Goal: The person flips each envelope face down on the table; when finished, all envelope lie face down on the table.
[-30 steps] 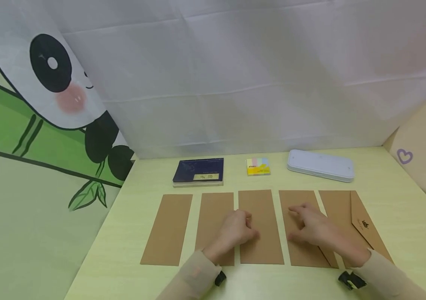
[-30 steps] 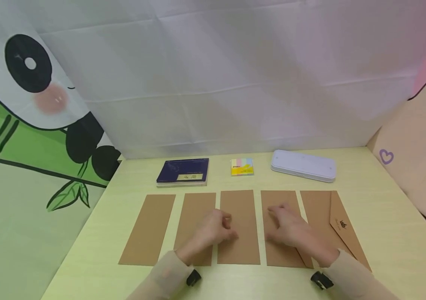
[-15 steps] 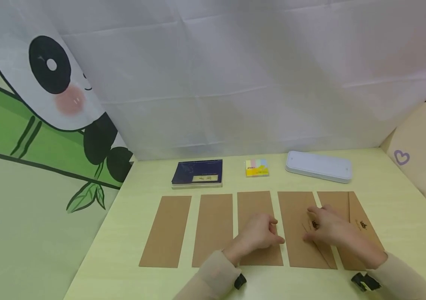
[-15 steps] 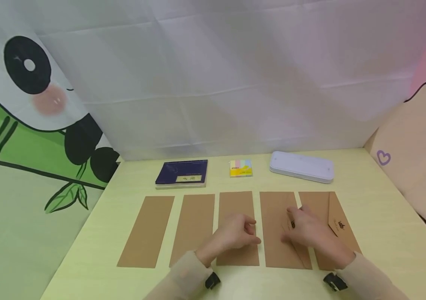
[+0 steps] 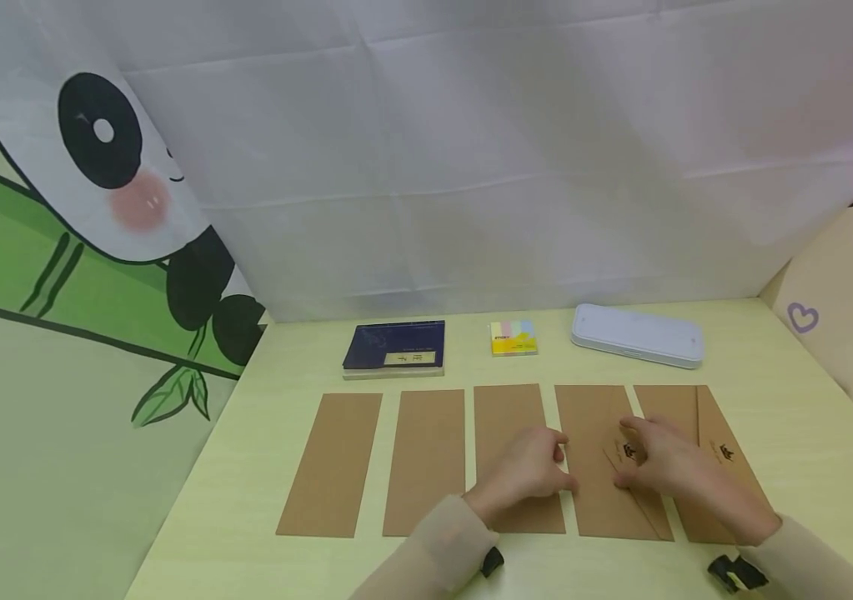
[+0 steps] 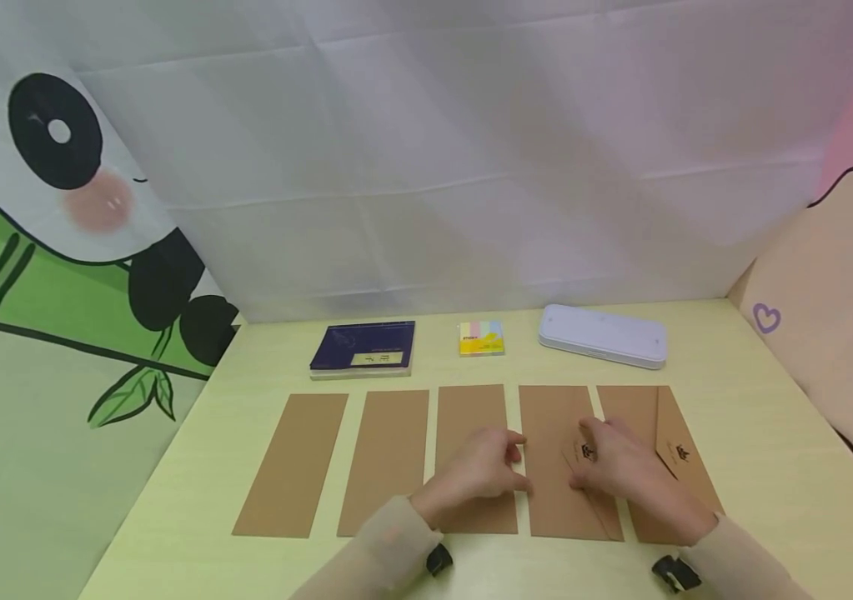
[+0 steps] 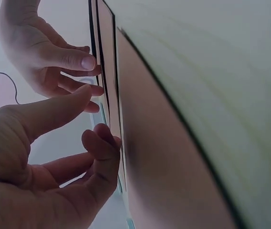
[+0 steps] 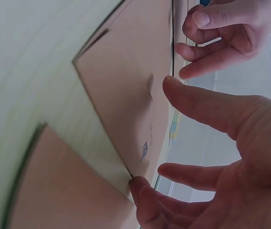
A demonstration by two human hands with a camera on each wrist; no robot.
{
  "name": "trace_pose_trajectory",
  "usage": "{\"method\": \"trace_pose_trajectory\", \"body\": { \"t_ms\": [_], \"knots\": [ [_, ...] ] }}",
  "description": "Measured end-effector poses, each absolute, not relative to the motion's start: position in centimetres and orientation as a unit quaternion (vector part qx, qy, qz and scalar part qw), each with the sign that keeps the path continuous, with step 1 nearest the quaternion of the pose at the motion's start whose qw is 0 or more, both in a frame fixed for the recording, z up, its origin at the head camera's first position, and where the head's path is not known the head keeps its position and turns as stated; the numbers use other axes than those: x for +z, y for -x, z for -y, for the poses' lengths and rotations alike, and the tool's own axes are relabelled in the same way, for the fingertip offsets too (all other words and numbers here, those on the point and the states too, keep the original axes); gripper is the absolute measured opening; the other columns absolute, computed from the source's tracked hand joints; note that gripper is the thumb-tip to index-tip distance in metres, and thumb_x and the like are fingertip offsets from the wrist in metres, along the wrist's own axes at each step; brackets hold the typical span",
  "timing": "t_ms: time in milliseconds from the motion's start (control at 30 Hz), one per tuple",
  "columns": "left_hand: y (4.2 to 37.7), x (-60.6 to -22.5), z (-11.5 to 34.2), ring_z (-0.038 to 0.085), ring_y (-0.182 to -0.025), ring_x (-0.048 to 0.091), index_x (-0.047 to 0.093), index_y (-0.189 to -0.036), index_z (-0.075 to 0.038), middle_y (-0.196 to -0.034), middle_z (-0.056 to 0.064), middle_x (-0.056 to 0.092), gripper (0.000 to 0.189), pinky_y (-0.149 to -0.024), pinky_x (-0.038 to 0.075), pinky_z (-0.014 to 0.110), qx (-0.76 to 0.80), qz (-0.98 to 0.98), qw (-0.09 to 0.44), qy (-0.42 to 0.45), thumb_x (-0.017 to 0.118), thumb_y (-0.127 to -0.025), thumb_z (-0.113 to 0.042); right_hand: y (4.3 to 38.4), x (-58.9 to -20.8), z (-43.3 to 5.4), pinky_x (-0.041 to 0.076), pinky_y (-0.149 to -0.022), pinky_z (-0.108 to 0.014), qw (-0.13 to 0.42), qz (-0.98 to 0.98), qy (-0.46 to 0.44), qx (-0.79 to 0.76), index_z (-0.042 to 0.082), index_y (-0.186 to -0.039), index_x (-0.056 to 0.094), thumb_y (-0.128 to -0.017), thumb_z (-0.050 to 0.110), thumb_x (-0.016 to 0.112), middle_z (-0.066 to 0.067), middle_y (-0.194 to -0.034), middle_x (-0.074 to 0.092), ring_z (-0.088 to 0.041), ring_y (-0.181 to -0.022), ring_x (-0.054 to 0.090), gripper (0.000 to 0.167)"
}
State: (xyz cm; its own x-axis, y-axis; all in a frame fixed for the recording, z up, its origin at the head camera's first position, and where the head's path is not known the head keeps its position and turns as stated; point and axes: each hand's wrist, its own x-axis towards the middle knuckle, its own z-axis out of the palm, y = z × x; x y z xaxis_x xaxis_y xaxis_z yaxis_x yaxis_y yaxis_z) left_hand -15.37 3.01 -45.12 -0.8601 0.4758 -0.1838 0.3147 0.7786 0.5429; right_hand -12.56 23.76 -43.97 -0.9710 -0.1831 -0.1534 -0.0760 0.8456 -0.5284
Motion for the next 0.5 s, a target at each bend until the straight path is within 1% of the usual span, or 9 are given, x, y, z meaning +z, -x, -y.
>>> {"method": "trace_pose_trajectory", "body": {
  "t_ms": [33,100,200,367,500],
  "knots": [
    [15.34,-45.18,-3.07,0.006,-0.058,0.042,0.059,-0.076,-0.013,-0.066,-0.009,0.046,0.03,-0.053,0.034,0.019,0.253,-0.931,0.156,-0.21,0.086,-0.067,-0.023,12.57,-44.02,-23.78,0.043,-0.079,-0.051,0.101,-0.954,0.067,-0.273,-0.012,-0.13,0.045,-0.066,0.032,0.088,-0.028,-0.112,0.05,-0.037,-0.098,0.048,0.089],
    [15.28,-45.32,-3.2,0.007,-0.055,0.04,0.054,-0.069,-0.013,-0.062,-0.008,0.044,0.034,-0.049,0.032,0.019,0.25,-0.934,0.157,-0.203,0.087,-0.065,-0.023,12.69,-44.11,-23.82,0.043,-0.076,-0.048,0.104,-0.953,0.062,-0.279,-0.013,-0.131,0.044,-0.066,0.029,0.088,-0.023,-0.105,0.053,-0.034,-0.093,0.048,0.089],
    [15.24,-45.42,-3.37,0.007,-0.053,0.04,0.052,-0.065,-0.013,-0.06,-0.007,0.044,0.037,-0.048,0.032,0.02,0.249,-0.935,0.159,-0.195,0.088,-0.064,-0.024,12.89,-44.28,-23.89,0.043,-0.072,-0.044,0.107,-0.951,0.053,-0.285,-0.014,-0.13,0.044,-0.067,0.024,0.087,-0.018,-0.1,0.054,-0.032,-0.089,0.048,0.085],
    [15.38,-45.67,-3.57,0.008,-0.051,0.04,0.052,-0.06,-0.013,-0.056,-0.006,0.043,0.037,-0.046,0.031,0.021,0.248,-0.935,0.165,-0.192,0.087,-0.065,-0.023,13.22,-44.49,-24.05,0.044,-0.069,-0.042,0.106,-0.951,0.036,-0.288,-0.015,-0.128,0.046,-0.068,0.015,0.085,-0.022,-0.103,0.056,-0.031,-0.086,0.049,0.078],
    [15.61,-45.88,-3.65,0.008,-0.049,0.04,0.051,-0.057,-0.013,-0.053,-0.006,0.041,0.036,-0.045,0.03,0.02,0.253,-0.933,0.165,-0.196,0.086,-0.066,-0.017,13.39,-44.59,-24.13,0.046,-0.071,-0.046,0.102,-0.954,0.033,-0.279,-0.014,-0.126,0.048,-0.067,0.008,0.084,-0.025,-0.104,0.056,-0.033,-0.087,0.05,0.072]
  ]
}}
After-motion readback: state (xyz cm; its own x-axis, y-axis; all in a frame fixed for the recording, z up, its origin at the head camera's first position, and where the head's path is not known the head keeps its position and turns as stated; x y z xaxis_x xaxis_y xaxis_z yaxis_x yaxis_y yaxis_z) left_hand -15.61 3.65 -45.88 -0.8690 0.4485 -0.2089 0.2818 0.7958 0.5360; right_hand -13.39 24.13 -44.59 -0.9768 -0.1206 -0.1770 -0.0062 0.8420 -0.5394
